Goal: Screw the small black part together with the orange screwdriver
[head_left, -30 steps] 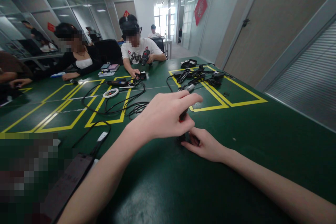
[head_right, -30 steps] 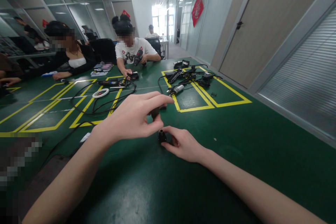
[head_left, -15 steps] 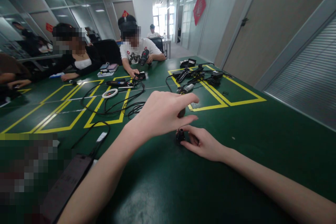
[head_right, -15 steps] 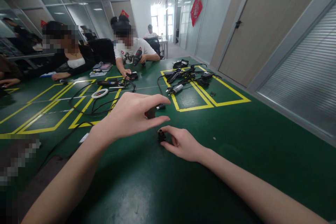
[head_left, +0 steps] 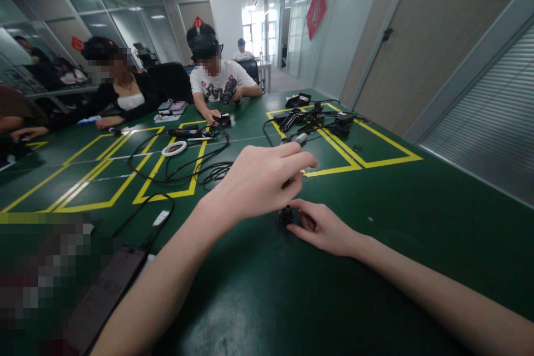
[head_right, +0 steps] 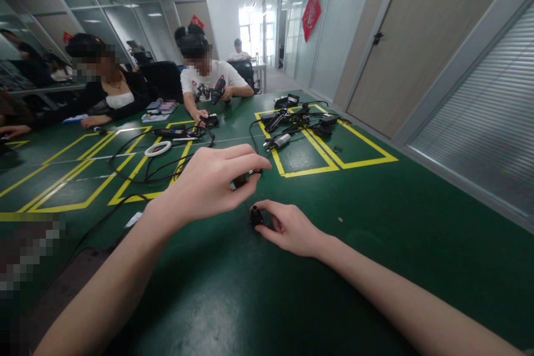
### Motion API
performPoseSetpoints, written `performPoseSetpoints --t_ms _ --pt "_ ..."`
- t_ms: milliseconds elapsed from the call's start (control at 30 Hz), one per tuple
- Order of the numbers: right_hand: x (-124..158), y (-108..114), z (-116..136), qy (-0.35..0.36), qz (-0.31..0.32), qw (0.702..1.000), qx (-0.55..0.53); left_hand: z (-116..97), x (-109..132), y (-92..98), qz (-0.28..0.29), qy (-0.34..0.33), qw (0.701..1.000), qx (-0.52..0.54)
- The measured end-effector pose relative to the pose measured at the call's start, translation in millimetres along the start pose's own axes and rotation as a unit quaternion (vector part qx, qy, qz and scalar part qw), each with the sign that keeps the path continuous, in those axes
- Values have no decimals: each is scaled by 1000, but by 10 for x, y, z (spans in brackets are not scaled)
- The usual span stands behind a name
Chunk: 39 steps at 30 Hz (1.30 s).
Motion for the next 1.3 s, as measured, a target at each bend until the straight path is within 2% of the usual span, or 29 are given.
performPoseSetpoints --t_ms 167,400,567,733,1033,1300 --pt "3 -1 -7 9 -10 1000 5 -28 -8 4 -5 -26 1000 3" --pt "3 -5 -10 10 -11 1000 13 -13 0 -10 -1 -14 1000 -6" --pt "-1 3 0 4 -9 1000 14 -49 -5 18 -2 -35 999 -1" --pt "6 5 0 14 -7 1000 9 -38 1 13 -14 -21 1000 -10" --pt "-5 -3 -5 7 -6 1000 4 -61 11 21 -17 -39 999 -16" --pt "8 -3 -22 18 -21 1000 14 -68 9 9 -8 -44 999 10"
Point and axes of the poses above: each hand's wrist, its own x-axis away from the middle knuckle, its own y-axis out of the back of the hand, z = x × y, the point moved 5 cm from there along -x, towards the middle knuckle, and after that the axes turned 4 degrees about -x, right-handed, at the moved point
